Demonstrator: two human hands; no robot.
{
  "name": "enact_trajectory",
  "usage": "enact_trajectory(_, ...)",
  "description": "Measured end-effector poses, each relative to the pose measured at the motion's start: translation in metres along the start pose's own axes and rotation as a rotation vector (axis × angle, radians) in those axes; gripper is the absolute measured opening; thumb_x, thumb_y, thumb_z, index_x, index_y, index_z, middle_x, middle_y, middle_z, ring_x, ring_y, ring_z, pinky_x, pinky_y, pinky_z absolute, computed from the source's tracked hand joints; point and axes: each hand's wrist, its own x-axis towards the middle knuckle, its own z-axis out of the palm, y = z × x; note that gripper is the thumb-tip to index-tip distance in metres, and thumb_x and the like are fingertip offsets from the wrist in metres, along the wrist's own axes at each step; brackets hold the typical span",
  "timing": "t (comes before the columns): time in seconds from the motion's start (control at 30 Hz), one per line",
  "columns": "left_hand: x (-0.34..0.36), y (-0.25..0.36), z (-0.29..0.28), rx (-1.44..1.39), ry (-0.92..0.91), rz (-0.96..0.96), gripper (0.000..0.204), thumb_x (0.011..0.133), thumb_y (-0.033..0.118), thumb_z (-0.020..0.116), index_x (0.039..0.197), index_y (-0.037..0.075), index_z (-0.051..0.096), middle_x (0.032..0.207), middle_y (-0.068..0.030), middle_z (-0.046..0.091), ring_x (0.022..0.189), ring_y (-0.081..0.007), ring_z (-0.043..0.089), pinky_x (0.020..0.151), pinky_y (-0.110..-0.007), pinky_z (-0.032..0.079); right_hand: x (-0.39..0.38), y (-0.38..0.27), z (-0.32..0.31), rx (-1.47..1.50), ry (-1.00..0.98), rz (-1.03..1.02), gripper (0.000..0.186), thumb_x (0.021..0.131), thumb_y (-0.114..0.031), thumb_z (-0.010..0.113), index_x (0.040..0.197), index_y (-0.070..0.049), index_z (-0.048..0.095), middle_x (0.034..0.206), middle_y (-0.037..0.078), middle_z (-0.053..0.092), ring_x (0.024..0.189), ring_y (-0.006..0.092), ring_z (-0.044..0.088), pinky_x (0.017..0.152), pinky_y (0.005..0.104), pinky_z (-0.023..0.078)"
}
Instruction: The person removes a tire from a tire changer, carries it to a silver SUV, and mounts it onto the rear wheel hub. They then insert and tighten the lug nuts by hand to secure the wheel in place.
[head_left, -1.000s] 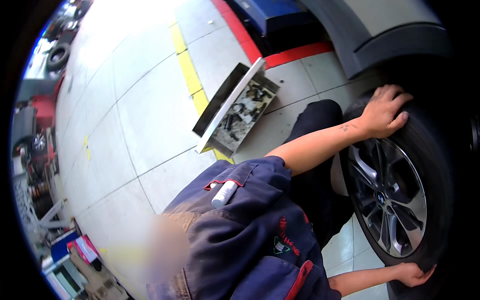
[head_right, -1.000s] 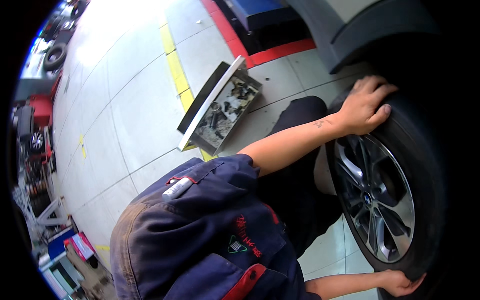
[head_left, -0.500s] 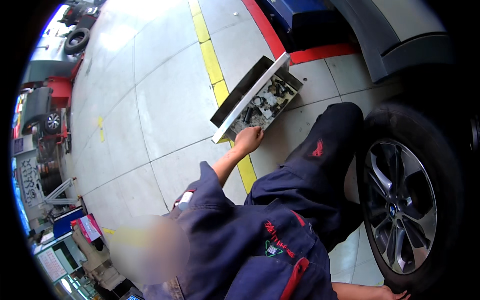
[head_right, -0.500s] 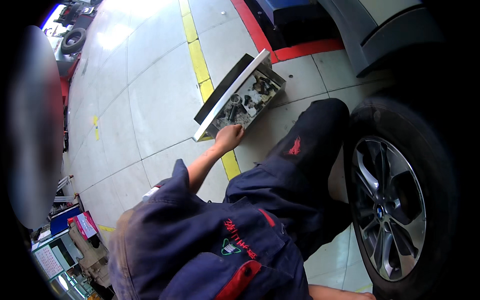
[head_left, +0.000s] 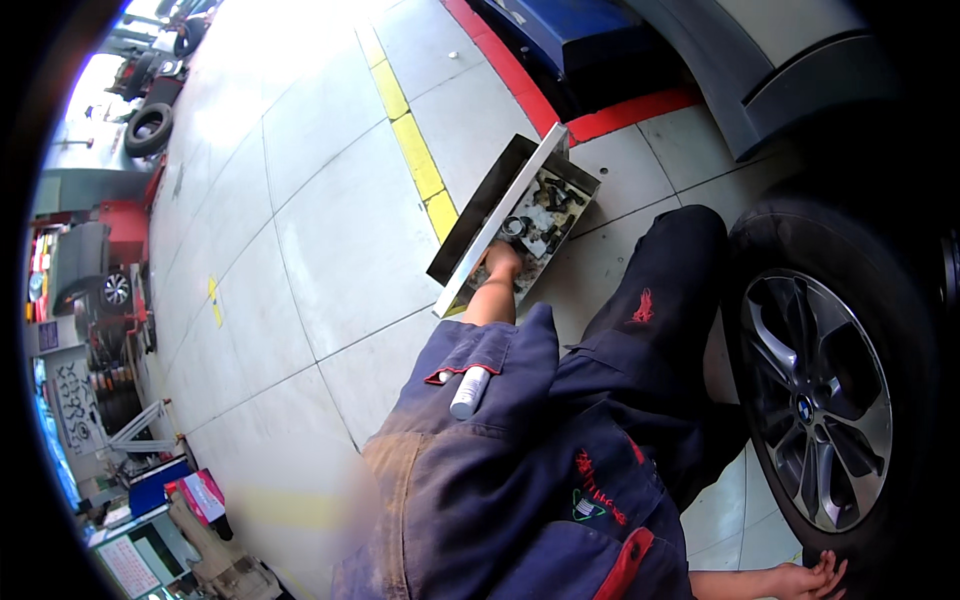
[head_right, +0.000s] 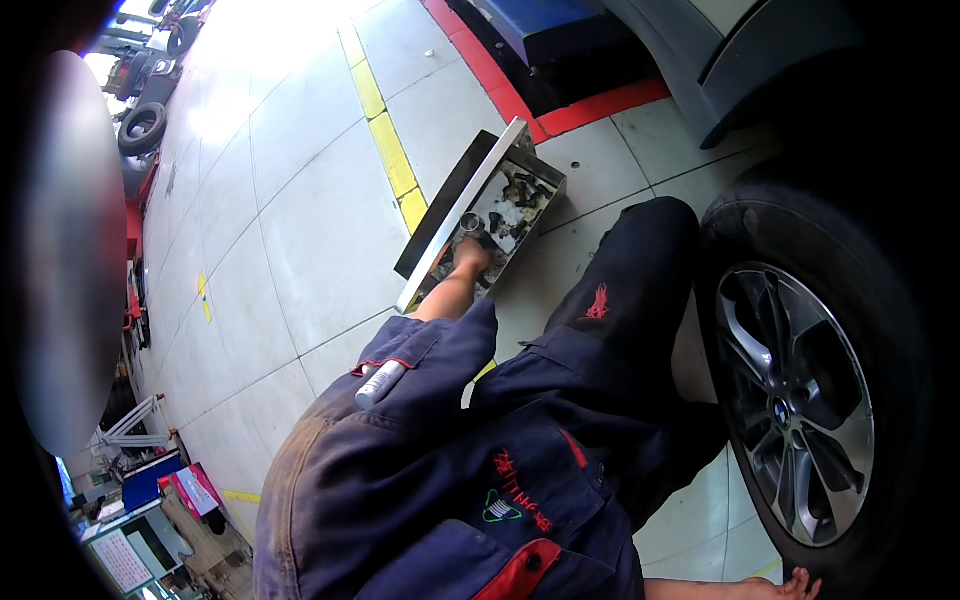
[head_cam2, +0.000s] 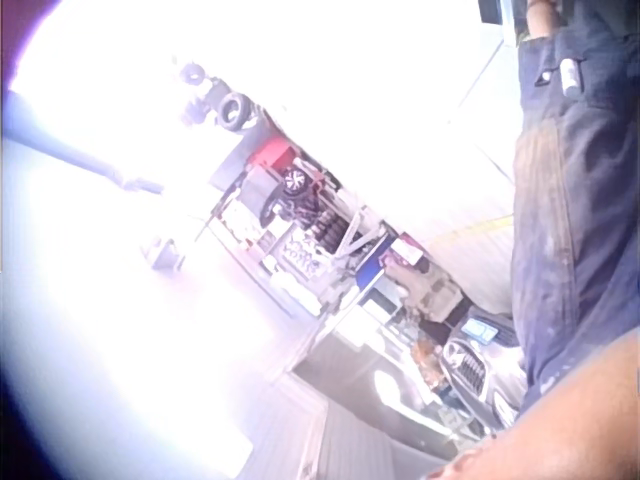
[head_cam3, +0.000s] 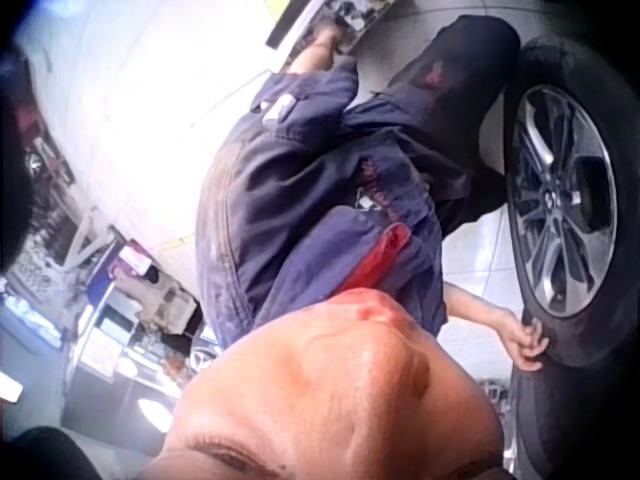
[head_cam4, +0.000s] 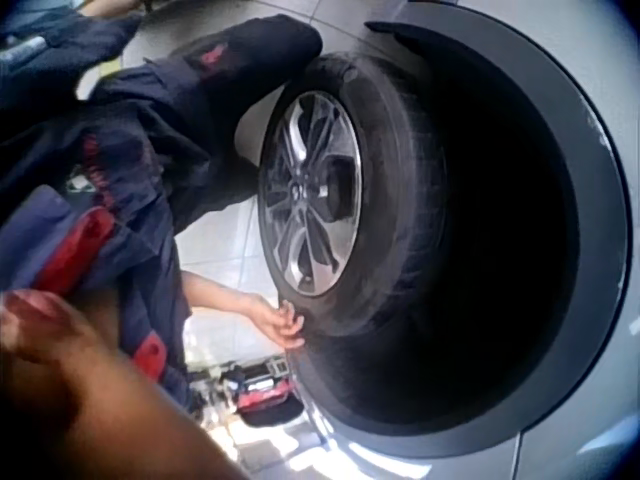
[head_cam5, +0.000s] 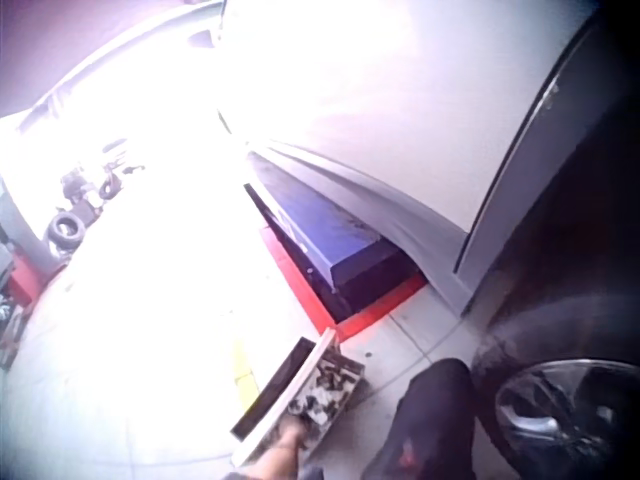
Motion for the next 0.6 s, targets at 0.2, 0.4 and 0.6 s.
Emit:
enact_trajectory(0.2,-0.020,0.009,-0.022,-0.434,0.243,-0.082,0.041,0.079,0.022,0.055,0.106,-0.006,0.065,0.116,-0.0293,0.062,0.113,-0.0403,0.059,0.096,-0.042,0.047,0.000,-0.004,-0.003,-0.088,-0.079,-0.044,0.047,0.097,-0.028,0.054,0.131,-0.001,0.035,0.084,0.010,0.063,0.052,0.0180,0.057,0.043,0.0261,0.045)
enact_trajectory(0.4,0.025,0.002,0.007,0.107,-0.055,0.033,0.053,0.095,0.046,0.043,0.121,0.003,0.061,0.126,-0.0260,0.057,0.115,-0.0421,0.056,0.095,-0.047,0.045,-0.004,0.000,0.018,-0.113,-0.073,0.163,0.049,0.090,-0.006,0.052,0.134,0.007,0.035,0.100,0.026,0.065,0.071,0.0259,0.062,0.067,0.0335,0.055)
enact_trajectory(0.6,0.047,-0.002,0.030,0.793,0.199,0.327,0.064,0.089,0.030,0.056,0.145,0.003,0.035,0.153,-0.0183,0.031,0.142,-0.0319,0.028,0.118,-0.039,0.021,-0.020,-0.007,0.034,0.001,-0.097,0.209,0.048,0.097,-0.010,0.047,0.141,-0.001,0.029,0.096,0.019,0.065,0.061,0.0148,0.059,0.064,0.0269,0.049)
